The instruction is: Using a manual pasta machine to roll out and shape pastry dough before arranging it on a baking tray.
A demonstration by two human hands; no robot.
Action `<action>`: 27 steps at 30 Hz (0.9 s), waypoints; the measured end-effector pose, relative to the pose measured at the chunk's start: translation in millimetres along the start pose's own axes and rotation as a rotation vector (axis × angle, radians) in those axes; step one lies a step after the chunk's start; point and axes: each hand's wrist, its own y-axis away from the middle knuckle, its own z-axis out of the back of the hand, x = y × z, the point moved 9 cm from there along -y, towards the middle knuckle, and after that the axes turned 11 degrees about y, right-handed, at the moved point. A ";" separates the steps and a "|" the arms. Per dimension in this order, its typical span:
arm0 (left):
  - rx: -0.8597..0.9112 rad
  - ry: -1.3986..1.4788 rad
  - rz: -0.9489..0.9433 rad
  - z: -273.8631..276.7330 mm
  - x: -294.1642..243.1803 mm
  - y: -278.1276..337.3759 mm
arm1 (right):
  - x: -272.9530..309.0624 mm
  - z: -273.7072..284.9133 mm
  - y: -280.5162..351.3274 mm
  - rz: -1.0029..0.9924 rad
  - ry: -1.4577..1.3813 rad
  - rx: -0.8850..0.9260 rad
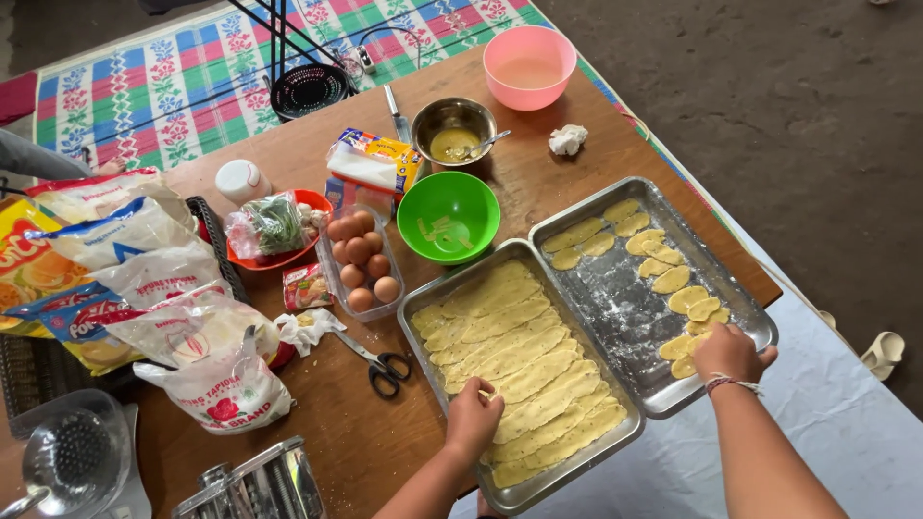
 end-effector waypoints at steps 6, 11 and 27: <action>0.013 0.010 -0.027 3.7 1.2 11.4 | -2.0 -35.2 -18.3 0.112 0.066 0.032; -0.022 0.077 -0.016 16.4 7.7 8.9 | -0.3 -13.5 -16.6 0.102 0.138 0.094; -0.095 0.212 -0.134 58.0 48.2 0.5 | 0.3 -5.6 -29.1 0.207 0.137 0.262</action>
